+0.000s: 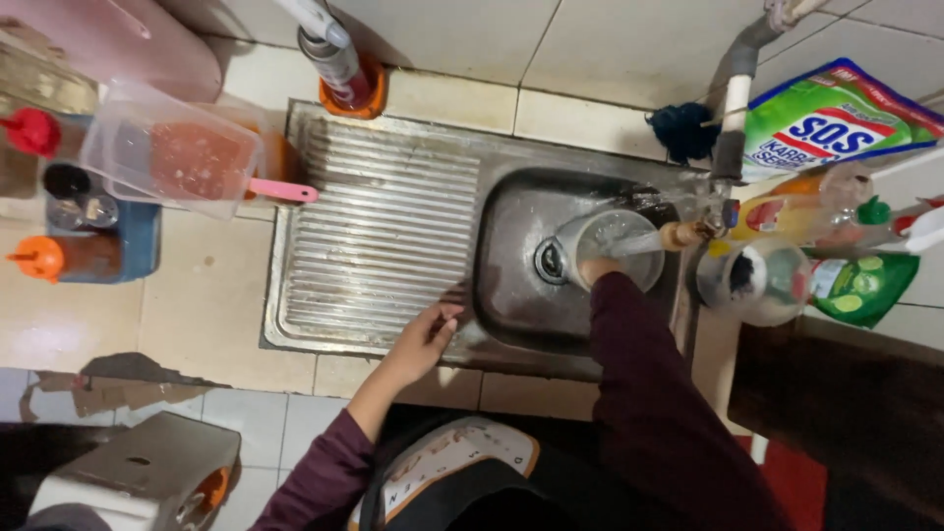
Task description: The person washes a dark cloth under running water at a kitchen sink, then uses the wet cloth to wipe a countertop. They move an orange-lidded container and other small items aside to reach the surface, wipe around them, and return the items to their original positions.
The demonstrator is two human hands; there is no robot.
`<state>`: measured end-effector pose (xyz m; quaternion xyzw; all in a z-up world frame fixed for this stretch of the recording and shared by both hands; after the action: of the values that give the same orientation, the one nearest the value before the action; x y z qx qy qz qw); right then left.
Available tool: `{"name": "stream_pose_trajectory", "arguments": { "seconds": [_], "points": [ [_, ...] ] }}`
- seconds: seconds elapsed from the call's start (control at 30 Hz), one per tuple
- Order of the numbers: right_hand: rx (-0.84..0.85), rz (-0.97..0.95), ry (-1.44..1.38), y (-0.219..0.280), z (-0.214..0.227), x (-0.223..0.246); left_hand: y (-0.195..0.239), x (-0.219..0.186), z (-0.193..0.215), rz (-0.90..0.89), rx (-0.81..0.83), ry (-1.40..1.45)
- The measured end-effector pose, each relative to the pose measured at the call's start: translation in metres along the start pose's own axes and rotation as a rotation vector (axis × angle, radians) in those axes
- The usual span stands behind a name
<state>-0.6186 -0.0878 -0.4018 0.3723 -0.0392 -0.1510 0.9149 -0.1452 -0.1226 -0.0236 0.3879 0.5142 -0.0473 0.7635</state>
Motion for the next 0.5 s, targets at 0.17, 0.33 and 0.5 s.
{"name": "stream_pose_trajectory", "arguments": {
  "seconds": [0.17,0.33,0.5],
  "points": [
    [-0.134,0.009,-0.079,0.072,0.082,0.038,0.003,0.001,0.007,-0.016,0.039,-0.02],
    [-0.932,0.319,-0.306,0.266,0.196,0.018,-0.01,-0.006,0.0,-0.119,0.133,0.015],
    [-1.068,0.28,-0.607,0.389,0.284,0.047,-0.016,-0.013,-0.008,-0.196,0.18,-0.003]
  ]
}}
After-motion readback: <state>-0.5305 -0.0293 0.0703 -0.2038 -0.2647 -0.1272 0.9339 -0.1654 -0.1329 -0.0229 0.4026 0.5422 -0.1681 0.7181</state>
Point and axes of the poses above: each hand's wrist, its own y-axis away from the middle knuckle, its own z-axis out of the back of the hand, x = y × z, the point moved 4 cm from there along -y, towards the middle knuckle, and after that the axes turned 1 degree about -y, right-handed, at the moved point
